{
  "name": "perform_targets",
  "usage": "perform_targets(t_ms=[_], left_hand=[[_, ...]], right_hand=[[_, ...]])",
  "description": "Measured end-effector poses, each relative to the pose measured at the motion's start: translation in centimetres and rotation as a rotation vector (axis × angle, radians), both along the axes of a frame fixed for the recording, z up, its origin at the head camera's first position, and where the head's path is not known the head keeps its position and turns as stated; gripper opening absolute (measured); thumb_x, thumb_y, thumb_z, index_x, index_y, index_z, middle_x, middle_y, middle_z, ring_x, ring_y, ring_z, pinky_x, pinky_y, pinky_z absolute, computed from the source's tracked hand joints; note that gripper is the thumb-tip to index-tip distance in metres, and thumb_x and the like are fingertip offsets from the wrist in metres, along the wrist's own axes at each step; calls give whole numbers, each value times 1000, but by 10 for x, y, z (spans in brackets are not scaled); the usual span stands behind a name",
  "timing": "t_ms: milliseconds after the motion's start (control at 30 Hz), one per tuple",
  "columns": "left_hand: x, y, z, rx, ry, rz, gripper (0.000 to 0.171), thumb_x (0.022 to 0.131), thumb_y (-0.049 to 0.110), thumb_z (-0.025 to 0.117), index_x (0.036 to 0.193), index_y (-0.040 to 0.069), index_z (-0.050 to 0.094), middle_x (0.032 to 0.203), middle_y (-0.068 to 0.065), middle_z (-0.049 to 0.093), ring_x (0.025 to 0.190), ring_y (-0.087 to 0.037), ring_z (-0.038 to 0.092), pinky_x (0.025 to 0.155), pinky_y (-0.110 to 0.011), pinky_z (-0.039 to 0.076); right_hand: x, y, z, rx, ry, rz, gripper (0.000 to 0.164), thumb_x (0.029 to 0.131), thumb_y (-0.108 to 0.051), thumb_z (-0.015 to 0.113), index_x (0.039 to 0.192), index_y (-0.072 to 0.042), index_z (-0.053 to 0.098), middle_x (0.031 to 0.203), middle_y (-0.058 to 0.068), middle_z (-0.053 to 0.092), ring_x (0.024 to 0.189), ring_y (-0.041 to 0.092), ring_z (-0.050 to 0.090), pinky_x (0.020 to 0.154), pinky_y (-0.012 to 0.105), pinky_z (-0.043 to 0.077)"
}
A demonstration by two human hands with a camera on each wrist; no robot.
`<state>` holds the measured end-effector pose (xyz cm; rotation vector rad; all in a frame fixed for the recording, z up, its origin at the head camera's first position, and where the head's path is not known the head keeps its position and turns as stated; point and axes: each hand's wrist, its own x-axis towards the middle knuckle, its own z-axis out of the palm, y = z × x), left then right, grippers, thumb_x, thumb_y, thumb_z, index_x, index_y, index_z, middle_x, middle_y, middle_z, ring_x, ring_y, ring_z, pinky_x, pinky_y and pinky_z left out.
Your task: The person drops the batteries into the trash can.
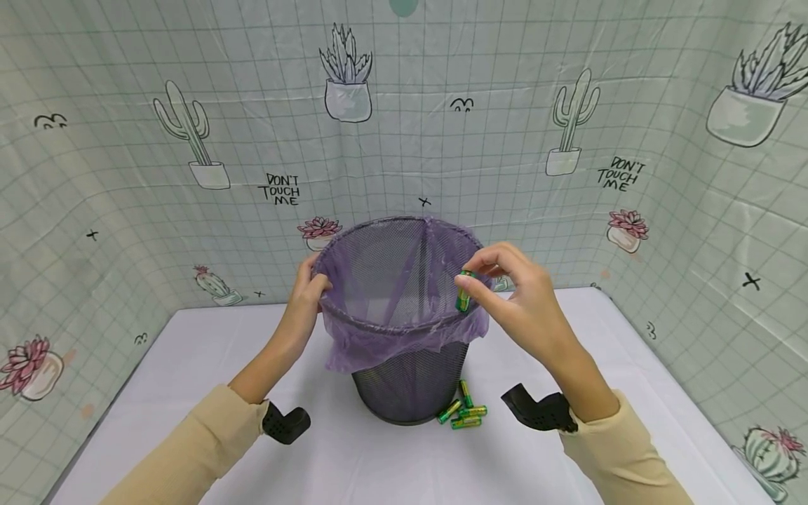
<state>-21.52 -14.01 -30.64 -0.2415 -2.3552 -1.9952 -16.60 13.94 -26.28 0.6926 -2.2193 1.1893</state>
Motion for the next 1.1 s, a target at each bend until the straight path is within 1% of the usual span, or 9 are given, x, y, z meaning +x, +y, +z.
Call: perform_targets(t_ms=[133,400,533,700,900,1100], left_hand=[[0,0,0,-3,2,1,65,83,17,33,145,11,16,141,-12,29,116,-25,35,93,-35,30],[0,0,-1,-4,2,3,65,83,17,34,145,11,16,141,-12,30,115,-25,36,92,-35,30],[0,0,-1,-14,4,8,65,83,18,33,145,11,17,140,-12,30,113,-24,35,91,-34,29],[-1,0,0,-10,4,12,65,82,17,34,145,10,17,140,-13,31,114,-25,36,92,-35,30],[-2,1,-1,0,0,15,66,82,17,34,145,10,16,141,-12,31,113,-26,36,91,-35,31],[-2,1,-1,1,-1,18,66,82,17,34,145,10,17,141,-12,31,114,-26,36,92,-35,30]], right_hand=[[-1,-2,-1,-4,-8,0,16,80,-8,69,94,-5,62,94,1,59,88,15,54,82,26,44],[0,-3,-6,34,-39,-8,16,82,-10,68,96,-7,62,95,1,59,88,15,53,80,25,43],[1,0,-9,51,-53,-16,14,82,-11,68,94,-8,63,95,1,59,88,14,52,80,26,42],[1,7,-14,79,-79,-28,11,81,-11,69,91,-9,63,98,-2,58,93,11,50,83,26,42],[1,11,-17,83,-90,-42,8,83,-12,67,90,-9,65,101,1,59,100,10,48,87,28,43],[3,14,-19,73,-93,-66,7,84,-13,66,90,-9,65,101,1,59,99,9,48,87,28,41]])
